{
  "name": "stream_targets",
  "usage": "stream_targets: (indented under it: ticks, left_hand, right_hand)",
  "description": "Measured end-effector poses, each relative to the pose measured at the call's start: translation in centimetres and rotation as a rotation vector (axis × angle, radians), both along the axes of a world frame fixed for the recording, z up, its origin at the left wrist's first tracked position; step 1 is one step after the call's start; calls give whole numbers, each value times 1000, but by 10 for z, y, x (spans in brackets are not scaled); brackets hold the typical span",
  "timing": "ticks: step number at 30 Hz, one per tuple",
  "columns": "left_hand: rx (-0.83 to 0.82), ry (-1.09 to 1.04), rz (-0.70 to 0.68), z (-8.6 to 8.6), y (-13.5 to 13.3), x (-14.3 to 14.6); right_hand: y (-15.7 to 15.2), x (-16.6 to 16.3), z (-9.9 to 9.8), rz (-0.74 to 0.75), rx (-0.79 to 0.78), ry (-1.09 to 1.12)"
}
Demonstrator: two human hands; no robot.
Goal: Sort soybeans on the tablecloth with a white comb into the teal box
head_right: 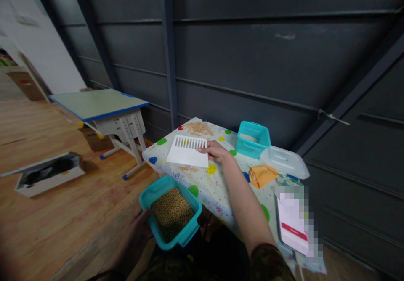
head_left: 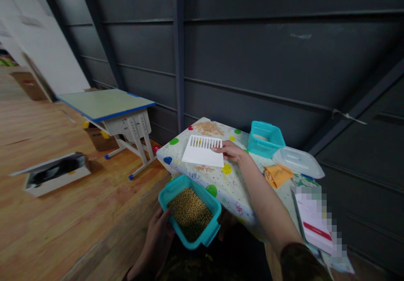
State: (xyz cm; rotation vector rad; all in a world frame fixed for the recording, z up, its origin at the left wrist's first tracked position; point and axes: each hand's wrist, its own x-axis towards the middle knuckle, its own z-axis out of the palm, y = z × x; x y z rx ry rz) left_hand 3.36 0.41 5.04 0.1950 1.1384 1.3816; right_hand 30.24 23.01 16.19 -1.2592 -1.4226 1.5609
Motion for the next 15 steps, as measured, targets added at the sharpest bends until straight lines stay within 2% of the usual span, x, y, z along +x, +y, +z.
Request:
stream_targets:
  ticks: [3,6,8,11,13,15]
  left_hand:
    - [4,30,-46,3,-2,-2]
    - [-5,65,-58,1,-2,-4]
    - [0,71,-61,-1,-1,-4]
    - [29,73,-86,-4,-1,-4]
    - [34,78,-87,-8,0,-4]
    - [24,89,-67,-12,1,-4]
  right_hand:
    - [-17,18,24,-158,142,-7]
    - [-55,43,36,-391,341,-68]
    - [-86,58,30,-557,487,-176]
    - [-122,73,9,-762,617,-377]
    - [-133,77,-6,-822,638,-508]
    - [-135,77,-16,-812,641,-613]
